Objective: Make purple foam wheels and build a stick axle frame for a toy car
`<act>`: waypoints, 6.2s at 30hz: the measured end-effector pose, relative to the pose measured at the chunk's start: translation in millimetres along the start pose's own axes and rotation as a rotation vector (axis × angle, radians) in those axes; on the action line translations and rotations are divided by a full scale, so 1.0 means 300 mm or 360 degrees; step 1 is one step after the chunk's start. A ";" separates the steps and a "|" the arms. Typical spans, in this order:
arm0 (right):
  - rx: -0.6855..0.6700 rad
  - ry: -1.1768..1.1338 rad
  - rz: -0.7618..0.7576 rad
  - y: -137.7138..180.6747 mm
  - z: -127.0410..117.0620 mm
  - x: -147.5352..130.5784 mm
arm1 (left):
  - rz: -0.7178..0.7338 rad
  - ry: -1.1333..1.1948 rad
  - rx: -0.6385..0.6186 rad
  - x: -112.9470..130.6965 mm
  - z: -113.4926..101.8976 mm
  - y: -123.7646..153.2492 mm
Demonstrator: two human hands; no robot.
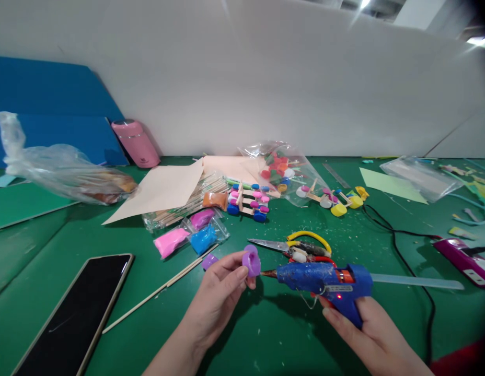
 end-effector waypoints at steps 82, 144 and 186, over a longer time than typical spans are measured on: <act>0.0707 0.0585 0.0599 -0.199 -0.187 0.289 | 0.0240 -0.0051 0.0207 0.066 -0.031 -0.005; -0.0277 -0.0511 -0.0623 -0.294 0.109 -0.118 | 0.0185 -0.1245 0.0069 0.035 -0.027 -0.019; -0.0279 -0.0646 -0.0523 -0.297 0.110 -0.117 | -0.0055 -0.0591 0.0286 0.034 -0.033 -0.023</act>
Point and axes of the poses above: each hand's wrist, its own y-axis away from the middle knuckle, its own z-axis out of the palm, x = y × z, the point moved 3 cm from there along -y, towards the middle knuckle, and after that the axes turned 15 degrees about -x, right-handed, at the moved point
